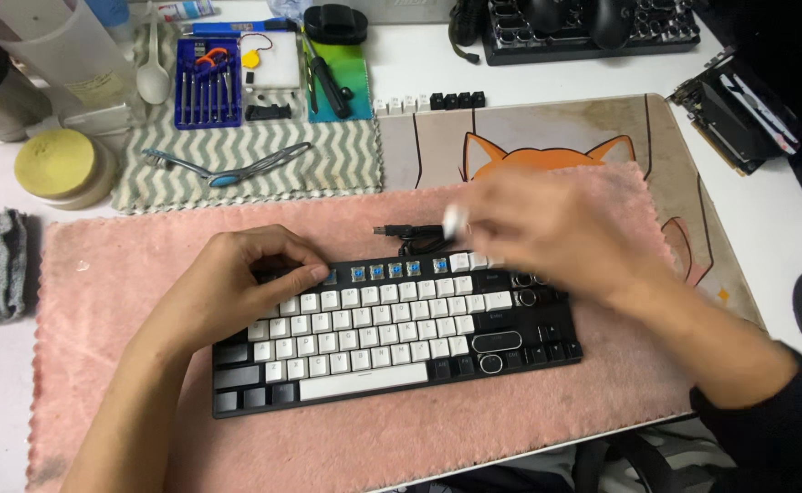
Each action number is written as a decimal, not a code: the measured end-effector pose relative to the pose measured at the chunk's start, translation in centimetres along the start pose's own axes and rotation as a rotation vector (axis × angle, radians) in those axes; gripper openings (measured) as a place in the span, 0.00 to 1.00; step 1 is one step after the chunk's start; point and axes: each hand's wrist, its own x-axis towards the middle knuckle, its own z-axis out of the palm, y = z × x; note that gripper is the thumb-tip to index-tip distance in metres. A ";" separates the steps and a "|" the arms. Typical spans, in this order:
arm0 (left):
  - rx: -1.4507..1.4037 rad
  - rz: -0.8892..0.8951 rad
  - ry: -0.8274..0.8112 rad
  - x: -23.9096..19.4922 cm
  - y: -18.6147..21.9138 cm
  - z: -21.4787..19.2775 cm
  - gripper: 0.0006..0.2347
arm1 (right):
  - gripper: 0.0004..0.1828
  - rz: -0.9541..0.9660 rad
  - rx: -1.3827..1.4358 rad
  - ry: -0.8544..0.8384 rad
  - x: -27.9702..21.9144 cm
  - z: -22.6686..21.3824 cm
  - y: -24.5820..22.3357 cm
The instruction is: The person assembles a mechanical keyboard by placing white keycaps onto blue switches on a black keyboard base. They handle the keycaps one at a time, pressing them into place across the keyboard.
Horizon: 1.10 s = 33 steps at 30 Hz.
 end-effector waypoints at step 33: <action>-0.040 -0.094 -0.024 0.2 -0.2 -0.1 0.05 | 0.20 0.351 -0.063 -0.106 4.1 4.5 23.2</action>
